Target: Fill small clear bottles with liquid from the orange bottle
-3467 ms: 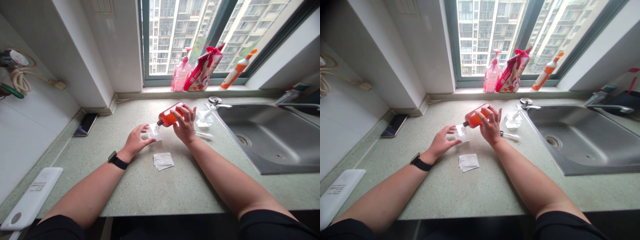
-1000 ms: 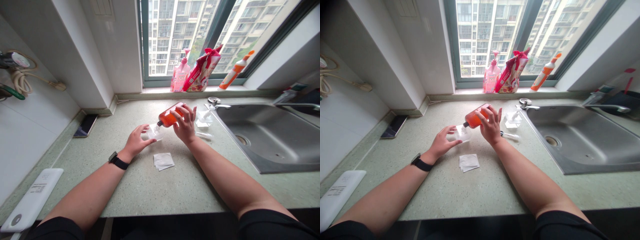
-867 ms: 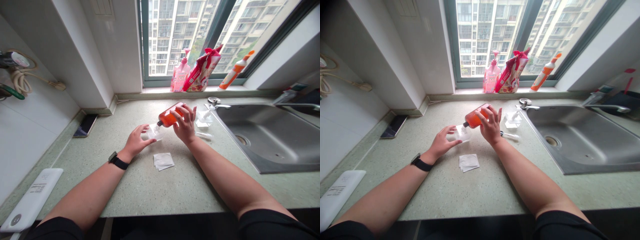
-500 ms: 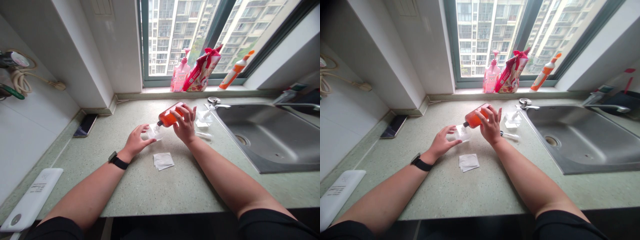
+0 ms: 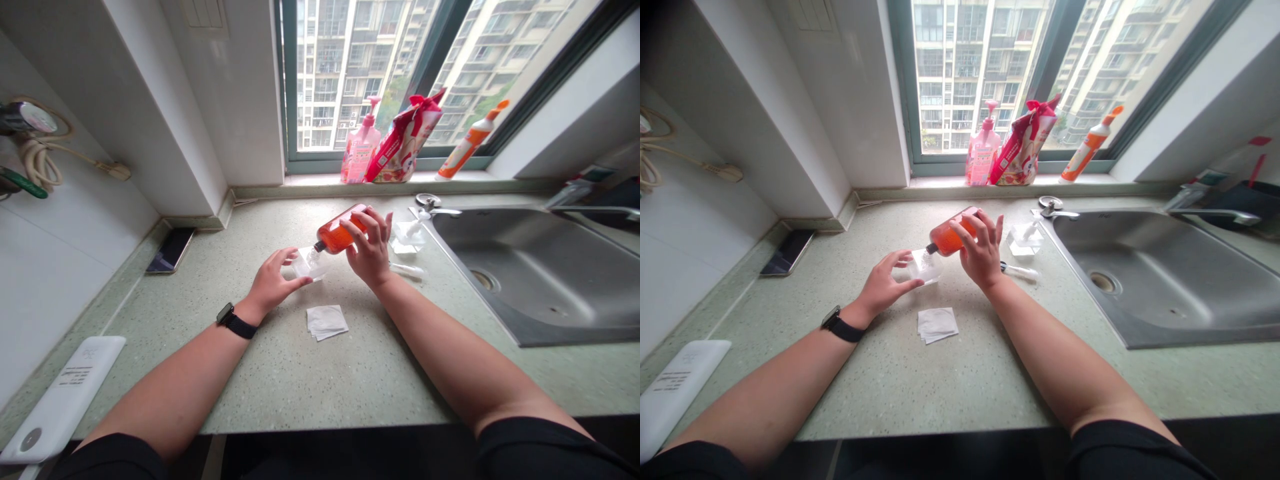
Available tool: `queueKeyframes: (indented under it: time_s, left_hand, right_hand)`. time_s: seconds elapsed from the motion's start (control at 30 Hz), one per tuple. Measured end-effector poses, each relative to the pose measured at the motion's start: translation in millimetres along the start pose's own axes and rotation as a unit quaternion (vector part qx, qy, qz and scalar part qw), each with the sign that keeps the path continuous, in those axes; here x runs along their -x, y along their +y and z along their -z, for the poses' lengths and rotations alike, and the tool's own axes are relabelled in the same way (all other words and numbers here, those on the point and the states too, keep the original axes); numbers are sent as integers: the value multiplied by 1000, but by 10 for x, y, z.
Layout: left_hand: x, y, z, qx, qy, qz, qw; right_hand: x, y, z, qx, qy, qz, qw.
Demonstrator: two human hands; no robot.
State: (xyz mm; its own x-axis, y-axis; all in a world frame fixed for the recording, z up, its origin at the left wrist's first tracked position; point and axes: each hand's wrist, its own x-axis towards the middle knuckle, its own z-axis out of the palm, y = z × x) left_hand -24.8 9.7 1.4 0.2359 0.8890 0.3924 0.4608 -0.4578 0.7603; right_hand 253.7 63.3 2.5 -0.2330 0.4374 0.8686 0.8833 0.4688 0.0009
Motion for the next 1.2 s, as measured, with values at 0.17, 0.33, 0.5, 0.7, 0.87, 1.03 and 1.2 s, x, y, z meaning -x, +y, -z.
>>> queueKeyframes:
  time_s: [0.17, 0.33, 0.5, 0.7, 0.87, 1.03, 1.2]
  left_hand:
    - [-3, 20, 6, -2, -1, 0, 1000]
    - [-5, 19, 7, -4, -2, 6, 1000]
    - [2, 32, 15, -4, -5, 5, 1000]
    - [1, 35, 18, -5, -4, 4, 1000]
    - [1, 33, 18, -8, -5, 6, 1000]
    - [1, 40, 18, -6, -5, 6, 1000]
    - [0, 37, 18, -6, -5, 6, 1000]
  right_hand:
    - [-6, -6, 7, 1, 15, 13, 1000]
    - [1, 0, 1, -2, 4, 0, 1000]
    - [5, 6, 1, -6, 1, 1, 1000]
    - [0, -1, 14, 1, -18, -13, 1000]
    - [-2, -10, 13, 12, -20, -14, 1000]
    - [3, -5, 5, 9, -20, -16, 1000]
    - [5, 5, 2, -4, -3, -2, 1000]
